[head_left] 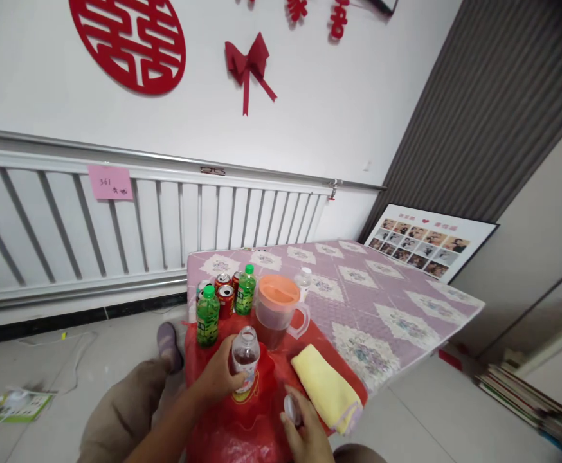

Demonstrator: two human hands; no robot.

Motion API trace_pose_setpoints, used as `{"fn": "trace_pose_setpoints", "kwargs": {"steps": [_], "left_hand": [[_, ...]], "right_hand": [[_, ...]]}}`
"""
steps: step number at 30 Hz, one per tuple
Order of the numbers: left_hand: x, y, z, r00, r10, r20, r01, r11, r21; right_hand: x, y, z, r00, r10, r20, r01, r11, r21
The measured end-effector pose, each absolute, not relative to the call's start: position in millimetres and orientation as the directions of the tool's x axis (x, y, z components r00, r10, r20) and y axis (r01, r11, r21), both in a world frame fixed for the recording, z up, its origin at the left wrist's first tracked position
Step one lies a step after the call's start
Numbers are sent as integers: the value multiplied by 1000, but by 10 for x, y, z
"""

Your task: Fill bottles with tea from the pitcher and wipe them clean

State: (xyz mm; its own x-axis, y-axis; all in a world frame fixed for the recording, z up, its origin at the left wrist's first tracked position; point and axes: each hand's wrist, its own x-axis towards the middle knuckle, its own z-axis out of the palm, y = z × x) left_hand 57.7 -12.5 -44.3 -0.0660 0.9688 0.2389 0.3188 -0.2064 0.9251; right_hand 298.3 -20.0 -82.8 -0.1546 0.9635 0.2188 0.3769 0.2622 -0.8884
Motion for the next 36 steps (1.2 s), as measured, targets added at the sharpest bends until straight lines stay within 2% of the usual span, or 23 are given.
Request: {"fn": "trace_pose_setpoints", "kwargs": {"steps": [4, 8, 11, 15, 20, 25, 32, 36], "left_hand": [[591, -117, -443, -80, 970, 230, 275, -200, 940], [595, -116, -431, -95, 971, 220, 255, -190, 948], [589, -122, -412, -98, 969, 229, 252, -198, 947], [578, -121, -366, -104, 972, 212, 261, -179, 949], [566, -115, -336, -103, 970, 221, 283, -184, 941], [558, -95, -408, -98, 966, 239, 299, -200, 933], [547, -56, -504, -101, 966, 237, 302, -197, 933], [549, -65, -481, -106, 968, 227, 292, -188, 938]], "right_hand": [[2904, -127, -597, -107, 987, 121, 293, 148, -945], [2773, 24, -360, -40, 997, 59, 112, 64, -992], [2639, 133, -118, -81, 997, 2, -29, 0, -1000], [2421, 267, 219, -124, 990, -69, -113, -83, -990], [2138, 403, 461, -147, 989, 29, -89, 16, -996], [1864, 395, 424, -138, 976, 171, -53, 165, -985], [1789, 356, 94, -149, 978, 148, -62, 140, -988], [1891, 401, 123, -260, 949, 179, 65, 202, -977]]}}
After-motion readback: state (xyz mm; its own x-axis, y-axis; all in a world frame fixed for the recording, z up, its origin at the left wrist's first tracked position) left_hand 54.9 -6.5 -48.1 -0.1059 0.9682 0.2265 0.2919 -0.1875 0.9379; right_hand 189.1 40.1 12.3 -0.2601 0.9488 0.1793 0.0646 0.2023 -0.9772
